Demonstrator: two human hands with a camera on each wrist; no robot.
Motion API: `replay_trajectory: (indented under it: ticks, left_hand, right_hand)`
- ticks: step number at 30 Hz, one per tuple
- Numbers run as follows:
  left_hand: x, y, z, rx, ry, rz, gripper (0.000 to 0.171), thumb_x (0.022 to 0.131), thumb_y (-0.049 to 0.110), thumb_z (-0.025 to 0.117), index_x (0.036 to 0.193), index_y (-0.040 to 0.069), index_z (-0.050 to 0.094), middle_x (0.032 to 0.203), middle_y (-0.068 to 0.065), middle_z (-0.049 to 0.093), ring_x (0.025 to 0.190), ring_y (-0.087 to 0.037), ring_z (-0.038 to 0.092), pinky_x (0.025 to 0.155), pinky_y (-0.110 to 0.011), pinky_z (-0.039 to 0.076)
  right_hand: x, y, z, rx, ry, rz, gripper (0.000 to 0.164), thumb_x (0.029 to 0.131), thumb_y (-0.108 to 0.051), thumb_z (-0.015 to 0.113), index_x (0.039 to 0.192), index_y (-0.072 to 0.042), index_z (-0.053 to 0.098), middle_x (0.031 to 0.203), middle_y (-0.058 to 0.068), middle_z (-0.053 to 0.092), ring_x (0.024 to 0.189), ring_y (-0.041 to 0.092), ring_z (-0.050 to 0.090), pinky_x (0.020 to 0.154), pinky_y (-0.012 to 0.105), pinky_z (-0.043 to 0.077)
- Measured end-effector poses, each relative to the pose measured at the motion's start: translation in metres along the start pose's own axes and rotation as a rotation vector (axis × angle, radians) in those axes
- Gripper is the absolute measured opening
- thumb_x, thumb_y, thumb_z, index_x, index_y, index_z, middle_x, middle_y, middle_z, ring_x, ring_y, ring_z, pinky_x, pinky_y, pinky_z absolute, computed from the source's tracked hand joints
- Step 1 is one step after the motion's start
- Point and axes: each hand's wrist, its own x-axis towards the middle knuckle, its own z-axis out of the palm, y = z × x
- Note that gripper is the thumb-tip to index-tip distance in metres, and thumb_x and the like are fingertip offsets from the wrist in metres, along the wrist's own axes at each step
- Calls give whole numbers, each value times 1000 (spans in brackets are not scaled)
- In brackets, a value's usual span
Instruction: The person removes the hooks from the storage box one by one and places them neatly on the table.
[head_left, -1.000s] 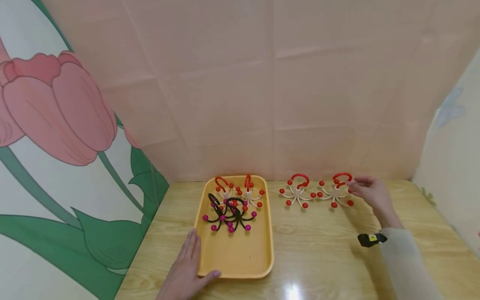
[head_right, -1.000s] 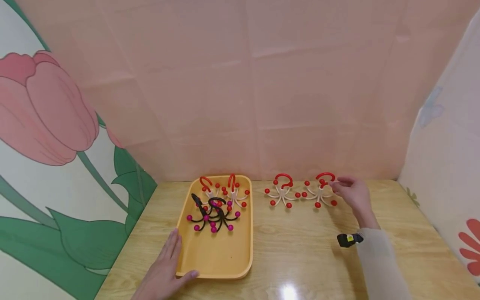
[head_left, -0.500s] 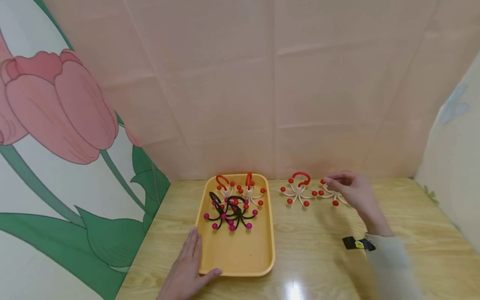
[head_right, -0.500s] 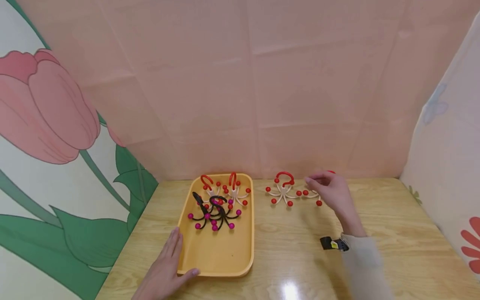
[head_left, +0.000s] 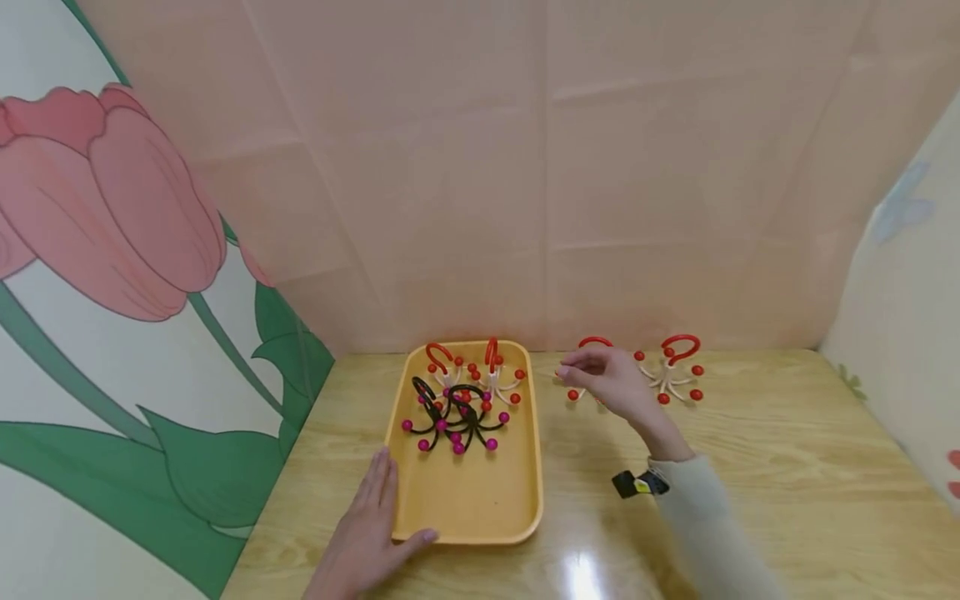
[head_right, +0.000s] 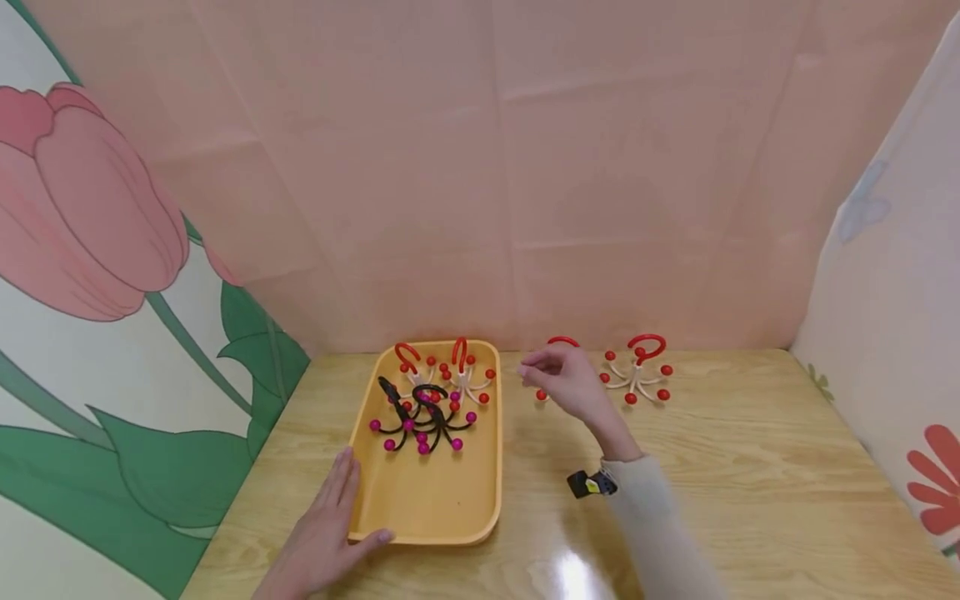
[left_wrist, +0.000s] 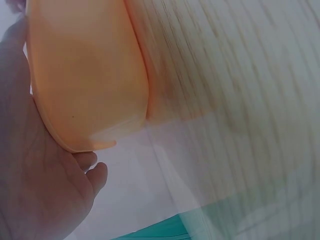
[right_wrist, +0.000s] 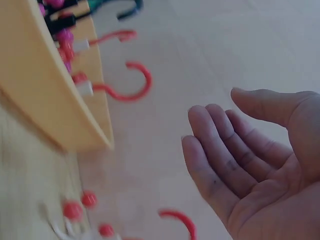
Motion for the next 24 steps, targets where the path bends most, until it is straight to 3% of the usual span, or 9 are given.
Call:
replay_trajectory:
  ticks: [7, 11, 18, 24]
  left_hand:
    - [4, -1, -1, -19, -20, -17, 129, 82, 94, 48, 168, 4, 15, 179, -12, -2, 167, -35, 3, 132, -57, 24]
    - [4, -2, 2, -17, -19, -16, 129, 82, 95, 47, 168, 4, 14, 179, -13, -2, 167, -36, 4, 133, -57, 23]
    - [3, -5, 3, -17, 6, 12, 126, 85, 92, 48, 168, 3, 17, 179, -14, -1, 167, -35, 4, 132, -57, 24]
    - [3, -4, 3, -26, -4, 2, 127, 84, 94, 47, 168, 4, 16, 179, -13, -2, 167, -35, 3, 132, -58, 24]
  right_hand:
    - [20, -4, 51, 77, -108, 22, 27, 99, -17, 75, 117, 3, 74, 106, 18, 80, 86, 14, 77, 81, 38, 67]
    - [26, -3, 77, 55, -147, 36, 25, 97, -17, 76, 115, 0, 75, 103, 13, 80, 85, 16, 77, 80, 37, 66]
    - [33, 3, 105, 61, -163, 24, 24, 93, -16, 81, 114, -4, 77, 102, 12, 80, 95, 32, 77, 85, 49, 65]
    - [37, 6, 118, 18, -178, 46, 24, 92, -13, 81, 113, -1, 76, 103, 12, 79, 90, 17, 75, 77, 30, 62]
